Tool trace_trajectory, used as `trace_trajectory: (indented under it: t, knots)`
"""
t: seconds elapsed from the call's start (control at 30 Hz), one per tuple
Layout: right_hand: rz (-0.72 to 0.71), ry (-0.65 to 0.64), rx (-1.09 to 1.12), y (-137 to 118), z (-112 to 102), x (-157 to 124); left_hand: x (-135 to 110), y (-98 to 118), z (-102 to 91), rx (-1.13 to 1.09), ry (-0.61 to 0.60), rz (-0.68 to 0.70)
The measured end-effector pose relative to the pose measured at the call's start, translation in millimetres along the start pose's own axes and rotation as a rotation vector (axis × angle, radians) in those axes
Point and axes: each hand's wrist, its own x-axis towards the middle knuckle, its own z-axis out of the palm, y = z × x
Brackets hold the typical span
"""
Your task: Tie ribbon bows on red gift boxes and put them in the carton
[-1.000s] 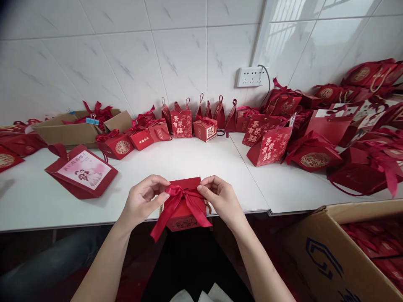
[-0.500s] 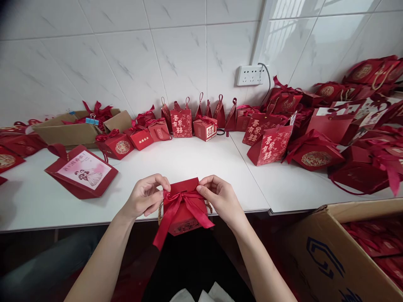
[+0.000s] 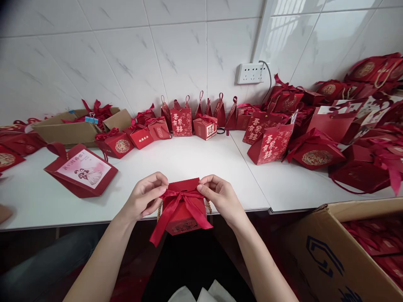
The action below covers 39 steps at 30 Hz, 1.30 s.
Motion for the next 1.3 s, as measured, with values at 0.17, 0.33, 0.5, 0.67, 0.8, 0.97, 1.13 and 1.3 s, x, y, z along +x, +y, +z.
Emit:
trace_trajectory:
  t: [0.17, 0.33, 0.5, 0.67, 0.8, 0.97, 1.13, 1.3]
  knots:
    - [0.007, -0.003, 0.022, 1, 0, 1, -9, -3, 0.9, 0.035, 0.063, -0.030]
    - [0.020, 0.002, 0.011, 2, -1, 1, -12, -3, 3.7, 0.097, 0.113, -0.031]
    - [0.029, -0.004, 0.032, 3, -2, 2, -11, 3, 7.0, 0.064, 0.055, -0.060]
    - [0.048, -0.025, 0.065, 2, -1, 1, -12, 5, 11.7, -0.171, -0.067, -0.114]
    - [0.062, -0.027, 0.075, 1, 0, 0, -12, 7, 15.3, -0.051, -0.057, -0.136]
    - [0.070, -0.017, 0.069, 3, -1, 0, -13, 10, 14.8, 0.031, -0.045, -0.127]
    - [0.065, -0.021, 0.076, 6, -2, 1, -19, 5, 19.7, 0.164, 0.151, -0.107]
    - [0.045, -0.004, 0.010, 3, -2, -2, -31, 0, 26.7, 0.491, 0.624, -0.005]
